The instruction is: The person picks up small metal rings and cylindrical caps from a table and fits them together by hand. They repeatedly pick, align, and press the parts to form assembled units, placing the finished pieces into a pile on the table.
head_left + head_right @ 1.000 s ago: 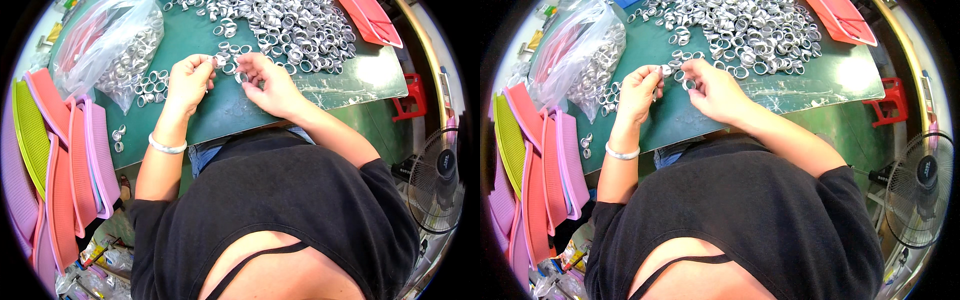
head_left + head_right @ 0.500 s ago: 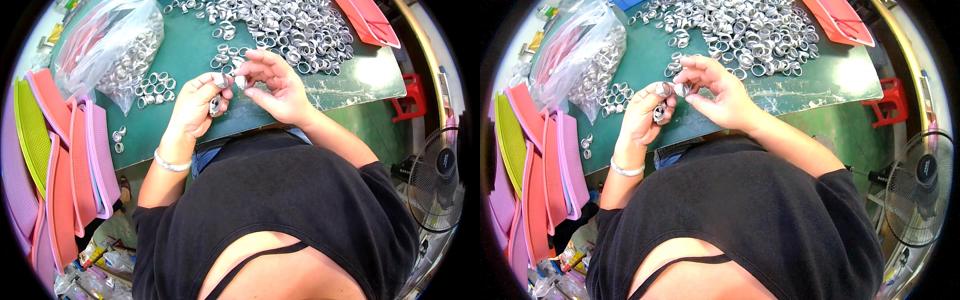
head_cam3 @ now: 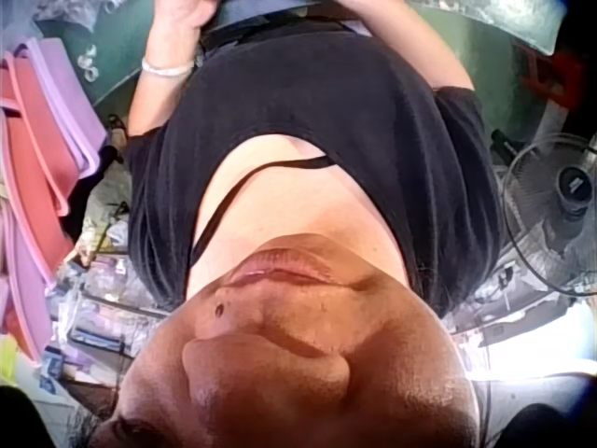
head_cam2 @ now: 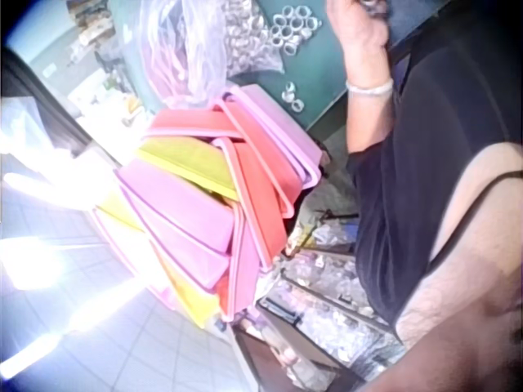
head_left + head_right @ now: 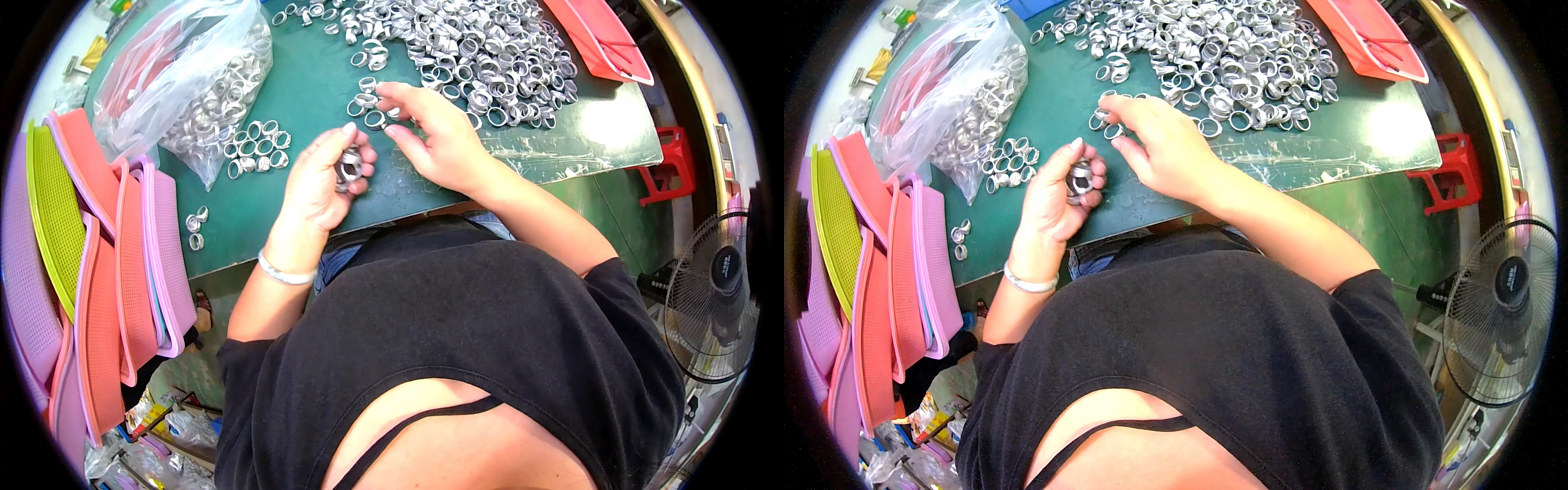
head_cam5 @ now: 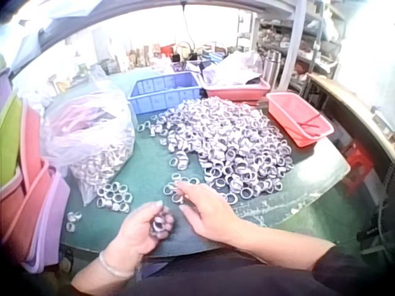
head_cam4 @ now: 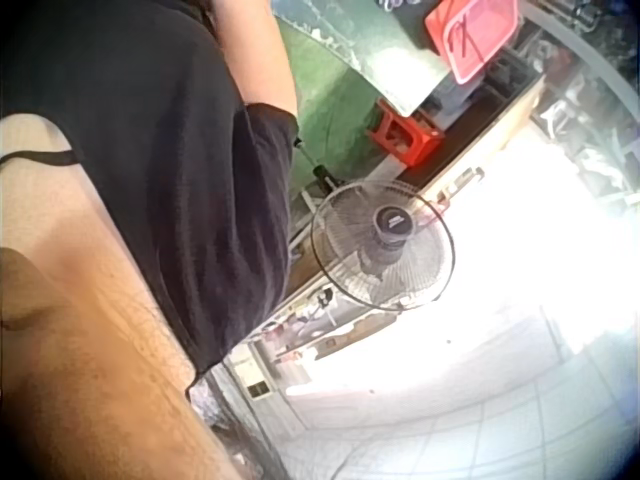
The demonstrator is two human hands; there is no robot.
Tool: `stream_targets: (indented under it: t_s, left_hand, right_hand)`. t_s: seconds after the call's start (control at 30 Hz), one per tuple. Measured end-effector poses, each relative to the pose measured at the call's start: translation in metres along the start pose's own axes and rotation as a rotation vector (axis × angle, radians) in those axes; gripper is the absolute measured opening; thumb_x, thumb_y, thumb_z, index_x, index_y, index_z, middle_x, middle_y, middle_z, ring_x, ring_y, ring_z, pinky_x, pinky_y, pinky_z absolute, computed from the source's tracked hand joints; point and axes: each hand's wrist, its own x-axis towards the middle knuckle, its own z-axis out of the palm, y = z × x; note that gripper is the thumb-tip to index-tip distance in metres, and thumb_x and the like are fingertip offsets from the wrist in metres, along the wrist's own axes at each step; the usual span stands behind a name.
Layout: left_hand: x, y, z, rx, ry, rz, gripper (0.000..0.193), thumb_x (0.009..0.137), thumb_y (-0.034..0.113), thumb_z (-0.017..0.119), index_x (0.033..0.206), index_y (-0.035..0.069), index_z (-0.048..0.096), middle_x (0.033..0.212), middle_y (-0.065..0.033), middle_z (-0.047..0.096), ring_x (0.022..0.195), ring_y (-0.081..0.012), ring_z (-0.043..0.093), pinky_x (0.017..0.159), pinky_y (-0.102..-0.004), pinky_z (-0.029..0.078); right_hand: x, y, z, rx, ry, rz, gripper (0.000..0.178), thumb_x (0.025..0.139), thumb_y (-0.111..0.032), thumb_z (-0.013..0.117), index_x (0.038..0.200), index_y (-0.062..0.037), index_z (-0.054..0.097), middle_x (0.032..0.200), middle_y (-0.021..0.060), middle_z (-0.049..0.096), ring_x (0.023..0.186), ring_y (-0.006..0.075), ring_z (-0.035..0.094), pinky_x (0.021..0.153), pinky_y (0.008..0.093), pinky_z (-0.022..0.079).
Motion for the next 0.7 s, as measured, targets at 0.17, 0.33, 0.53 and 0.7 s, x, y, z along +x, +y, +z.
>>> stream_targets:
  t_s: [0.17,0.33,0.53,0.7]
  left_hand:
    - [0.025,0.026,0.000,1.020,0.203,0.550,0.028,0.083,0.012,0.062,0.110,0.004,0.064,0.069,-0.0037,0.063,0.057,-0.0063,0.051,0.052,-0.0216,0.041]
    - [0.039,0.036,0.018,1.642,0.088,0.674,0.026,0.076,0.018,0.062,0.100,0.010,0.067,0.080,-0.0137,0.065,0.076,-0.0313,0.062,0.069,-0.0403,0.048]
    - [0.046,0.031,0.011,1.535,0.099,0.650,0.018,0.077,0.017,0.063,0.091,0.006,0.066,0.078,-0.0099,0.065,0.069,-0.0225,0.061,0.064,-0.0342,0.048]
    - [0.028,0.028,0.002,0.877,-0.024,0.379,0.012,0.082,0.014,0.063,0.088,0.004,0.063,0.076,-0.0020,0.064,0.060,-0.0066,0.053,0.050,-0.0207,0.041]
  right_hand:
    - [0.010,0.003,0.014,-0.256,-0.230,0.068,0.045,0.078,-0.004,0.059,0.121,-0.0048,0.046,0.107,0.0143,0.059,0.094,0.0312,0.060,0.078,0.0376,0.050]
    - [0.007,0.003,0.004,-0.221,-0.293,0.155,0.046,0.076,-0.001,0.057,0.120,-0.0053,0.046,0.096,0.0124,0.060,0.093,0.0301,0.059,0.079,0.0371,0.048]
    - [-0.010,0.002,-0.009,-0.158,-0.216,0.134,0.046,0.076,-0.006,0.062,0.119,-0.0065,0.048,0.101,0.0121,0.057,0.093,0.0273,0.058,0.076,0.0352,0.048]
    - [-0.011,-0.004,0.000,-0.339,-0.135,0.150,0.049,0.074,-0.015,0.068,0.117,-0.0036,0.047,0.095,0.0123,0.059,0.089,0.0290,0.058,0.074,0.0383,0.048]
